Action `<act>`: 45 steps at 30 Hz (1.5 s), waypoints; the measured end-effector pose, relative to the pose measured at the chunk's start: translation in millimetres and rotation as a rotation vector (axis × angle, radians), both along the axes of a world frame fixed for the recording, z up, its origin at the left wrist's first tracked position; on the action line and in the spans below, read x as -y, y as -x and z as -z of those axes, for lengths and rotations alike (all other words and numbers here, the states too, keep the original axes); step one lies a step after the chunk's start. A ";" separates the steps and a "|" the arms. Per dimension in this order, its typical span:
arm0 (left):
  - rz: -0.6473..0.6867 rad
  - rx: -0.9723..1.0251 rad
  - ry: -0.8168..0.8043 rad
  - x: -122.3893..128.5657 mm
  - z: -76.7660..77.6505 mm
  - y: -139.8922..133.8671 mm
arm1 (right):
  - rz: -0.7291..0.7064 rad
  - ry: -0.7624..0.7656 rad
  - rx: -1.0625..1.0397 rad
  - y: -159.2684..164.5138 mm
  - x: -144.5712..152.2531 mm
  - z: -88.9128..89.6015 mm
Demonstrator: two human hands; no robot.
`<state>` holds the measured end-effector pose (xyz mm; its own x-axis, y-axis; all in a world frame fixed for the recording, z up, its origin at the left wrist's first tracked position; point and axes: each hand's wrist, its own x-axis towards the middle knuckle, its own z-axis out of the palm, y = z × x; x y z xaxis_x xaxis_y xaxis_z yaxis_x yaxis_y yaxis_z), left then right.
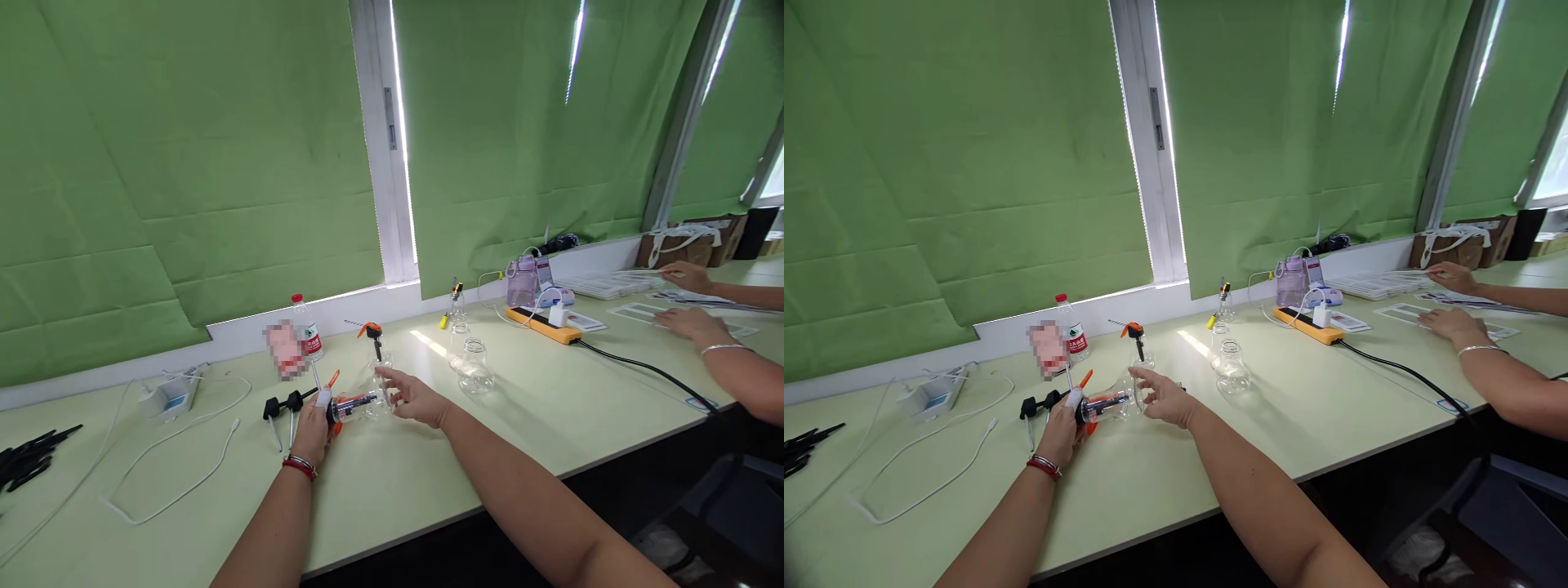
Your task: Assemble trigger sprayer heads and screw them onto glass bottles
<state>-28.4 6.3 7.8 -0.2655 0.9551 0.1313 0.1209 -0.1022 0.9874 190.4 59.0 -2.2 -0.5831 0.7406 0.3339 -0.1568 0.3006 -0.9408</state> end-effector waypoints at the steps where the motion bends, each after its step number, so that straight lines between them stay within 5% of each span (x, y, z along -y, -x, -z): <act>1: -0.003 -0.003 -0.010 0.1 0.0 0.0 | 0.013 0.036 -0.035 0.2 -1.1 0.6; 6: -0.001 -0.034 -0.047 0.8 1.1 -0.8 | -0.006 0.379 0.087 5.6 -5.7 6.1; 12: 0.000 -0.009 -0.047 -0.7 2.3 0.2 | -0.026 0.103 -0.020 3.9 0.1 1.3; 18: -0.003 -0.015 -0.036 -0.1 0.9 -1.9 | 0.005 0.284 0.078 4.5 1.3 1.9; 23: -0.003 0.010 -0.028 1.1 -0.5 -2.6 | -0.002 0.067 -0.031 3.9 3.6 -0.4; 28: -0.016 0.022 -0.022 0.1 1.4 -0.5 | 0.009 0.302 0.040 6.4 0.5 2.5; 33: -0.031 0.012 -0.057 -2.2 4.6 1.8 | -0.027 0.141 -0.068 4.3 1.8 -0.3; 39: 0.012 -0.021 -0.005 2.4 0.3 -4.0 | -0.043 0.374 0.075 9.3 4.0 1.8; 45: 0.016 -0.022 -0.056 2.4 0.7 -4.1 | -0.020 0.097 -0.054 4.7 8.1 -5.7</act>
<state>-24.4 3.9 7.0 -0.2466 0.9503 0.1898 0.1400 -0.1589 0.9773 185.7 50.9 3.5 -0.5811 0.7595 0.2924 -0.2132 0.2047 -0.9553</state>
